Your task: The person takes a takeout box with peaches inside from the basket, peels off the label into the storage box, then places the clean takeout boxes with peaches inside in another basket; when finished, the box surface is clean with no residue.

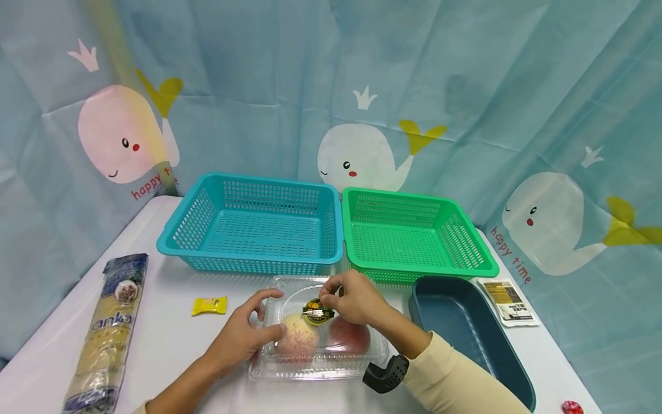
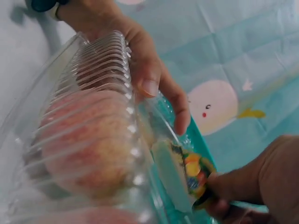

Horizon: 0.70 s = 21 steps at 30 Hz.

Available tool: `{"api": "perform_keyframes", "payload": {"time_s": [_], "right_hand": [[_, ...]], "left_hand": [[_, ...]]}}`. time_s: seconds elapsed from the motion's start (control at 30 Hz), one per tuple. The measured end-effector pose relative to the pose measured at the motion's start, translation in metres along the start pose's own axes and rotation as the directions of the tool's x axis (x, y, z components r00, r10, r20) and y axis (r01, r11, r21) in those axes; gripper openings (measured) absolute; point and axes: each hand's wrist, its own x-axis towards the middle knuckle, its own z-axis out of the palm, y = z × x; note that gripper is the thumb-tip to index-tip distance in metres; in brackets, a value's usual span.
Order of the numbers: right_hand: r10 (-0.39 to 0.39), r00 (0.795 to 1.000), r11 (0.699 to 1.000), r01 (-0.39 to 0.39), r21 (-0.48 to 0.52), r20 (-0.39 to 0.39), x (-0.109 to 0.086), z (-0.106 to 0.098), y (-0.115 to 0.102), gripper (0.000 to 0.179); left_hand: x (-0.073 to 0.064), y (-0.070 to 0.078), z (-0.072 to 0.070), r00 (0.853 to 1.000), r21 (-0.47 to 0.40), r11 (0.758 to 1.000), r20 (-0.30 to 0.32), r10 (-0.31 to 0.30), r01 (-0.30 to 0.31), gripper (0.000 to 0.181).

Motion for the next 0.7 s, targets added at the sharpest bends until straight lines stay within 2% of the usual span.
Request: {"api": "perform_keyframes", "payload": {"time_s": [0.13, 0.23, 0.33, 0.53, 0.7], "right_hand": [[-0.028, 0.999, 0.992, 0.032, 0.124, -0.029, -0.005, -0.001, 0.003, 0.012], [-0.035, 0.998, 0.969, 0.048, 0.241, -0.057, -0.008, -0.005, 0.005, 0.008], [-0.041, 0.997, 0.947, 0.059, 0.316, -0.064, -0.011, -0.014, 0.007, 0.006], [-0.09, 0.996, 0.939, 0.086, 0.332, -0.002, -0.02, -0.039, 0.013, 0.007], [-0.174, 0.983, 0.933, 0.149, 0.327, 0.049, -0.031, -0.061, 0.022, 0.009]], "left_hand": [[0.0, 0.0, 0.0, 1.0, -0.001, 1.0, 0.005, -0.005, 0.005, 0.057], [-0.001, 0.0, -0.001, 1.0, -0.011, 1.0, 0.013, -0.008, 0.008, 0.057], [-0.001, 0.0, -0.002, 1.0, -0.017, 1.0, 0.02, -0.012, 0.012, 0.058], [-0.002, 0.0, -0.003, 0.999, -0.012, 1.0, 0.031, -0.011, 0.011, 0.06], [-0.001, 0.001, -0.002, 0.998, -0.028, 1.0, 0.058, -0.004, 0.006, 0.06]]}}
